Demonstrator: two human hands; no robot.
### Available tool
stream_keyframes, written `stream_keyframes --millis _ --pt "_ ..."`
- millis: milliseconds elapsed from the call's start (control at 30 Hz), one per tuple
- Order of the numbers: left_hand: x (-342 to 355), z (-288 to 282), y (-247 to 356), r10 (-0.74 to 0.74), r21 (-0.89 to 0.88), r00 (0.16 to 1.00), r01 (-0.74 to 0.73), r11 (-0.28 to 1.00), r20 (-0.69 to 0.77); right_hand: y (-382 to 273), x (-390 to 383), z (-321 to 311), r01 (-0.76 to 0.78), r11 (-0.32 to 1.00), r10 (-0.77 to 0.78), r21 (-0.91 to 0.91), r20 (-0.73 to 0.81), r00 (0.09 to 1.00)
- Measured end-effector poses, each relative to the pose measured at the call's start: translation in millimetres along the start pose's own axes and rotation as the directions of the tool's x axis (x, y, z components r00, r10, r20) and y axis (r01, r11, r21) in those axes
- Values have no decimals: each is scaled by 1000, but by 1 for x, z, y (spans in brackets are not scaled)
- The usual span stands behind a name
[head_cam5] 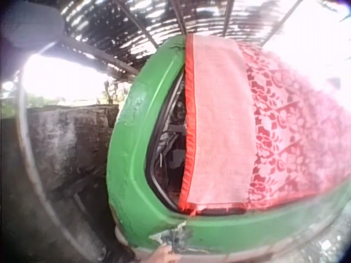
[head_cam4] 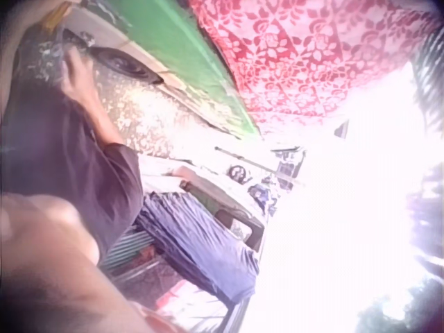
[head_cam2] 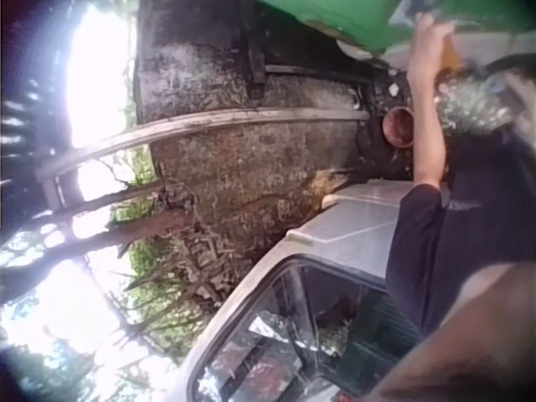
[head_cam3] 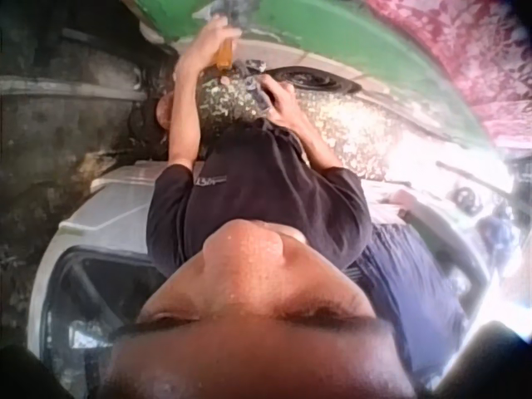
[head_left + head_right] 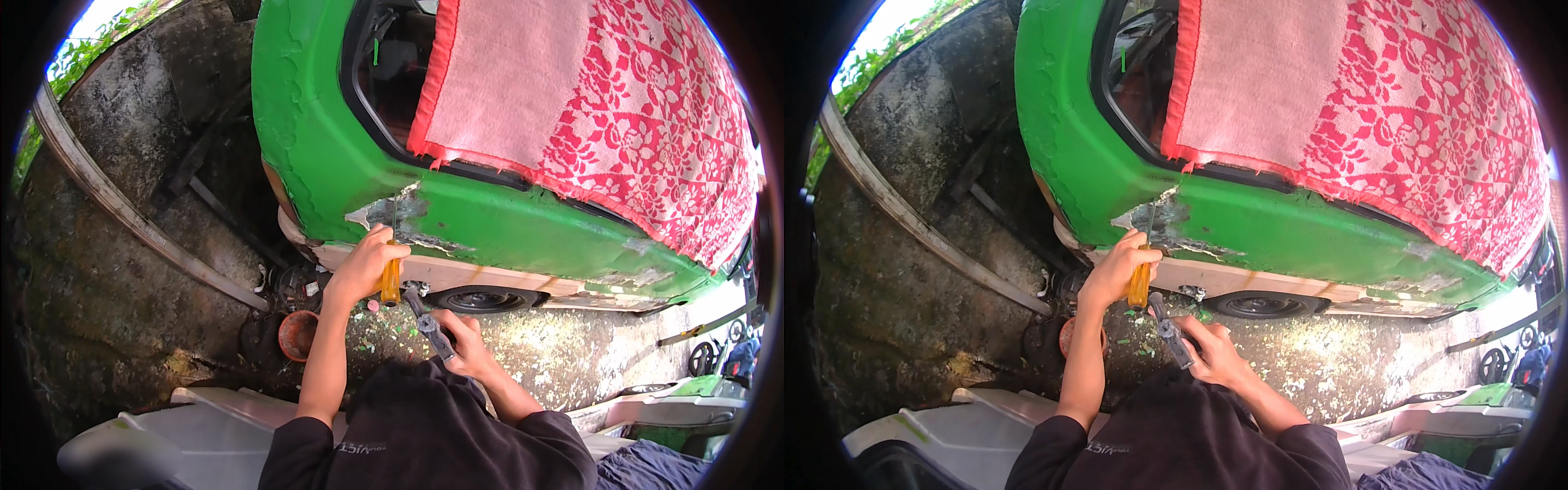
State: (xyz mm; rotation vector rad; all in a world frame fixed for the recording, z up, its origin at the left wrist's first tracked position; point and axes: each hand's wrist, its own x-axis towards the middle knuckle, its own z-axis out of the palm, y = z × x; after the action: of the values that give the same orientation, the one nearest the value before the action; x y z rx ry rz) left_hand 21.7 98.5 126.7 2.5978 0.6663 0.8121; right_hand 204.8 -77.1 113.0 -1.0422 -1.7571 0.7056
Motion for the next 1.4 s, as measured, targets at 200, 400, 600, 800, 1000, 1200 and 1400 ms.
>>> stream_keyframes --millis 200,400,600,800,1000,1200,1400 --pt "2 1 -7 -7 59 1000 6 998 11 -2 -10 6 175 979 -177 -109 -12 984" --pt "6 -4 4 -64 83 997 60 995 41 -6 -5 11 182 960 -194 -211 -35 980" --pt "10 7 1 -1 61 998 5 998 -69 -4 -15 11 284 910 -306 -303 -26 952" --pt "15 -1 10 -116 120 992 110 987 48 -11 -17 11 324 908 -378 -266 -185 907" --pt "14 15 8 -22 60 992 30 998 -122 -16 -18 12 203 911 -236 -359 -50 970" --pt "13 19 6 -34 87 994 43 995 -107 -6 -11 8 162 890 -199 -426 -43 979" --pt "10 16 1 -22 108 998 29 994 -64 -12 -24 7 299 916 -324 -266 -56 944"
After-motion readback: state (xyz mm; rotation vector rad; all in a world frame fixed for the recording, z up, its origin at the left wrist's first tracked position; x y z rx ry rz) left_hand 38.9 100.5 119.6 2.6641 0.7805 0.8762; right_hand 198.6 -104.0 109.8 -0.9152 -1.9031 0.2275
